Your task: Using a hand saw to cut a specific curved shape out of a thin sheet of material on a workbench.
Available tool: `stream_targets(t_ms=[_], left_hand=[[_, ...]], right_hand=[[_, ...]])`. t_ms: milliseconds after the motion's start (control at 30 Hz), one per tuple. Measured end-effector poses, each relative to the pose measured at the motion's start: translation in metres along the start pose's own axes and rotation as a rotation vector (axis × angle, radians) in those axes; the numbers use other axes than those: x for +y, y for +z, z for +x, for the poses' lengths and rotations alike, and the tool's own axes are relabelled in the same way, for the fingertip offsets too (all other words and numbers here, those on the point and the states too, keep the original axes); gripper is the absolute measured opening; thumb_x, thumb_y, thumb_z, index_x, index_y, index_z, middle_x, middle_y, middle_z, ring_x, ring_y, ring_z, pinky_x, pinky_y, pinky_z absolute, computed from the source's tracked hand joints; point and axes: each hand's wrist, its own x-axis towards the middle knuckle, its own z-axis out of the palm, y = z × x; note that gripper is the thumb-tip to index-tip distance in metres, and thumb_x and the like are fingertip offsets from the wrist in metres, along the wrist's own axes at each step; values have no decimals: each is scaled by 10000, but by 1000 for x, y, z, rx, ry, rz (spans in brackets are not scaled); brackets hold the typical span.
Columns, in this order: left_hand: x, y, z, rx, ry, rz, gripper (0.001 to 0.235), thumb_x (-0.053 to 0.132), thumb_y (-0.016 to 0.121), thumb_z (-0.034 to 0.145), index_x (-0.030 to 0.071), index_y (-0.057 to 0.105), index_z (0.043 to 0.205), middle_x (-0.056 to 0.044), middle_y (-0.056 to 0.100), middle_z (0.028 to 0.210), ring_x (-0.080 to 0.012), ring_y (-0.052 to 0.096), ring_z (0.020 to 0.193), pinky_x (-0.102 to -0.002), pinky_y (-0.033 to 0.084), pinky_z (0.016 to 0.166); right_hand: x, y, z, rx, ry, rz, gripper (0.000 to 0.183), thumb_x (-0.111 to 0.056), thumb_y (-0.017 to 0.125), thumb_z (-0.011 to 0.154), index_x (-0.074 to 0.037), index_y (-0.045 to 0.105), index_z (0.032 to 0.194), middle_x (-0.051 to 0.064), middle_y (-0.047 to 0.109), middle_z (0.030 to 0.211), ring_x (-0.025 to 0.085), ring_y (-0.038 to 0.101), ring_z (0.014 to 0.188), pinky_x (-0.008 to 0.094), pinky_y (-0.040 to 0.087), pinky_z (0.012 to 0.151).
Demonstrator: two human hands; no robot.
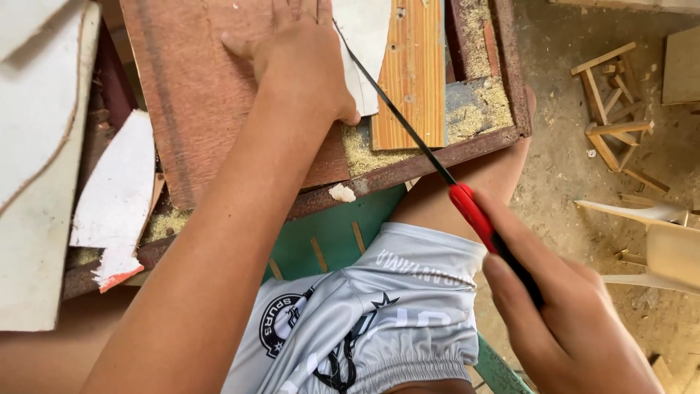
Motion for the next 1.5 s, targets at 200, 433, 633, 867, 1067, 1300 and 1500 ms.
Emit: stream_targets(t_ms=[200, 433, 633, 867, 1067, 1300, 1500], left_hand=[[0, 9, 11, 115, 54, 69, 1296, 738, 848, 637, 175, 223, 1622, -46, 181, 1680, -336, 182, 1506, -924, 330, 978], [6, 7, 12, 58, 38, 45, 1163, 656, 875, 663, 140, 358, 1568, -99, 344, 1579, -334, 297, 1440, -925, 316, 993], [3, -1, 7, 48, -4, 13, 1309, 631, 899, 669, 135, 138, 1611, -47, 93, 1679, -319, 146, 1508, -864, 313, 1049], [2, 9, 9, 116, 17, 7, 1442, 638, 915, 622, 143, 27, 1646, -82, 90, 1716, -368, 68, 1530, -875, 331, 1005], [1, 4, 1, 67, 5, -39, 1458, 611, 917, 660, 149, -55, 1644, -26, -41, 1737, -340, -3, 1565, -871, 279, 1044], [0, -11, -14, -68, 6, -53, 1375, 561, 853, 782, 121, -128, 1639, 8, -167, 1734, -337, -149, 1558, -839, 188, 1130], [2, -23, -16, -61, -48, -26, 1441, 626, 866, 747, 119, -147, 1637, 15, -210, 1720, -300, -141, 1569, -804, 229, 1146]], right_hand=[[14, 5, -12, 83, 99, -2, 675, -198, 563, 925, -260, 534, 1596, 69, 661, 531, 189, 475, 450, 275, 440, 501], [1, 21, 14, 86, -53, 49, 601, -158, 518, 960, -138, 525, 1561, 8, 686, 785, 137, 482, 570, 254, 437, 607], [-1, 8, -5, 51, -109, 43, 615, -173, 497, 947, -144, 469, 1561, -66, 701, 1389, 142, 547, 770, 245, 436, 795], [9, 10, -15, 72, -112, 75, 615, -144, 536, 924, -142, 500, 1538, -36, 698, 1437, 154, 478, 573, 186, 412, 732], [11, 26, 17, 99, -224, 174, 549, -169, 472, 991, -27, 465, 1521, 81, 637, 1463, 108, 639, 1145, 273, 446, 947], [25, 23, -14, 101, -72, 135, 597, -189, 524, 965, -186, 520, 1561, -6, 659, 659, 120, 448, 505, 222, 437, 554], [23, 0, -16, 95, -125, -7, 610, -182, 548, 917, -193, 527, 1527, -53, 725, 1391, 14, 679, 1047, 226, 472, 860]])
